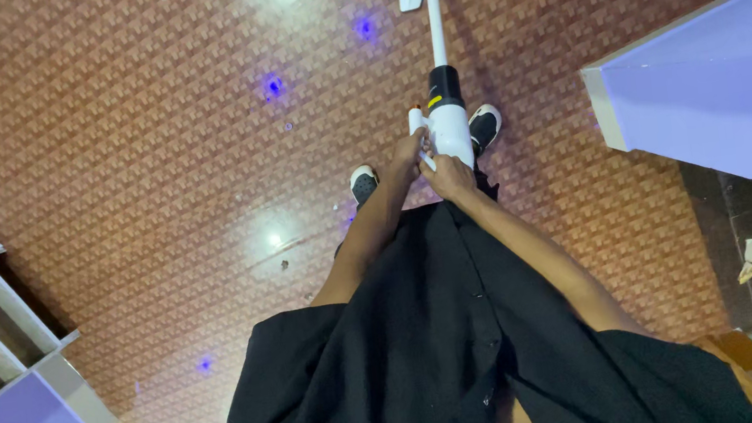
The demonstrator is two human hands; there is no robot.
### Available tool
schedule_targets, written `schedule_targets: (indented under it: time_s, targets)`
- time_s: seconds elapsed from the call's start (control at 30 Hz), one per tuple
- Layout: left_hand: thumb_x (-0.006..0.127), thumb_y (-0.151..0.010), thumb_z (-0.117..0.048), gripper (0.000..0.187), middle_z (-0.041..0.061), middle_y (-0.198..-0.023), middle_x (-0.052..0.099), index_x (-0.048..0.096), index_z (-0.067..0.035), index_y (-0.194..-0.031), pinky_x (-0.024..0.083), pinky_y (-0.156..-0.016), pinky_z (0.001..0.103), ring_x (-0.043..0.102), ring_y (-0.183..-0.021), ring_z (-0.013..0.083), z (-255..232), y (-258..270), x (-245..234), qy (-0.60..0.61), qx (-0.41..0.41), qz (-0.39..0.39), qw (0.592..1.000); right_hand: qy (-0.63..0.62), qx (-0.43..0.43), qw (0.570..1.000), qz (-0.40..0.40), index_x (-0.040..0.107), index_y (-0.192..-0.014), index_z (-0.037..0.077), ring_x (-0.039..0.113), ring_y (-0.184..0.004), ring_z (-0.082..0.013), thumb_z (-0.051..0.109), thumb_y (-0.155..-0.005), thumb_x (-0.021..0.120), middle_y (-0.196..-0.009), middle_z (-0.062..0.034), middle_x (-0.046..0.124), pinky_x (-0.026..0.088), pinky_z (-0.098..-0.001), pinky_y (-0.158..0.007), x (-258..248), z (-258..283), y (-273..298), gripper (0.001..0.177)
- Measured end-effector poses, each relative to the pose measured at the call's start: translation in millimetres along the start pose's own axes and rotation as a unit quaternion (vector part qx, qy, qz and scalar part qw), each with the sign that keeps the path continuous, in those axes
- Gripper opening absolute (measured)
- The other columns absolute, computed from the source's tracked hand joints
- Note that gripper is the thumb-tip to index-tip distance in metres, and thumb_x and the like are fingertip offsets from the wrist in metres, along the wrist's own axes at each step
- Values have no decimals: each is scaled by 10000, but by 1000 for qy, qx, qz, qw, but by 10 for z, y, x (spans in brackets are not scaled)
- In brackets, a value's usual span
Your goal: The person vacuums a patterned floor with a cordless vacuum cleaner, moving the device back and forth across the room and around furniture.
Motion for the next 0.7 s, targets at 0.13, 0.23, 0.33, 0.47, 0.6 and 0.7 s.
schedule_targets:
  time_s: [0.13,0.23,0.33,0.47,0.6,0.7]
  targets:
    - [631,-985,-249,175,-27,-639,500,570,-90,-942,428,-432,249,463,-495,92,-348,117,-824,62,9,40,997,16,-18,999,22,776,-1029,60,705,-946,-459,529,-954,556,-954,-270,732,539,-552,-862,549,655,-9,523]
    - [625,-982,-293,200,-33,-607,492,561,-113,-924,430,-419,259,456,-470,105,-516,332,-1438,69,27,44,996,40,-32,998,39,777,-1029,60,703,-958,-455,553,-932,559,-961,-277,729,533,-557,-864,978,1117,66,548]
    - [613,-976,-320,208,-39,-590,480,559,-130,-911,426,-415,253,446,-456,104,-678,542,-1972,110,18,40,993,76,-65,994,49,769,-1012,32,710,-944,-455,583,-941,550,-951,-288,725,536,-560,-857,1315,1528,99,596]
    - [609,-1012,-287,204,-37,-639,502,558,-100,-949,423,-441,226,455,-492,74,-746,774,-2506,196,33,72,977,117,-136,983,46,775,-976,22,724,-901,-467,601,-976,511,-921,-288,730,558,-554,-837,1701,1862,247,636]
    - [625,-996,-256,186,-32,-626,497,542,-107,-922,424,-431,252,452,-476,90,-735,806,-2652,158,37,32,986,125,-130,983,38,771,-979,7,716,-866,-487,615,-972,528,-887,-316,716,552,-561,-818,1736,1982,377,655]
    - [611,-967,-291,188,-33,-567,442,545,-129,-897,402,-402,249,410,-430,95,-605,717,-2528,183,-4,79,980,121,-94,987,44,778,-970,13,714,-880,-477,625,-953,524,-888,-302,719,545,-574,-799,1633,1873,430,663]
Point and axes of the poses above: each hand's wrist, its own y-axis away from the middle knuckle, its own x-axis out of the palm, z = x × y, the point moved 2 cm from there along -y, towards the middle knuckle
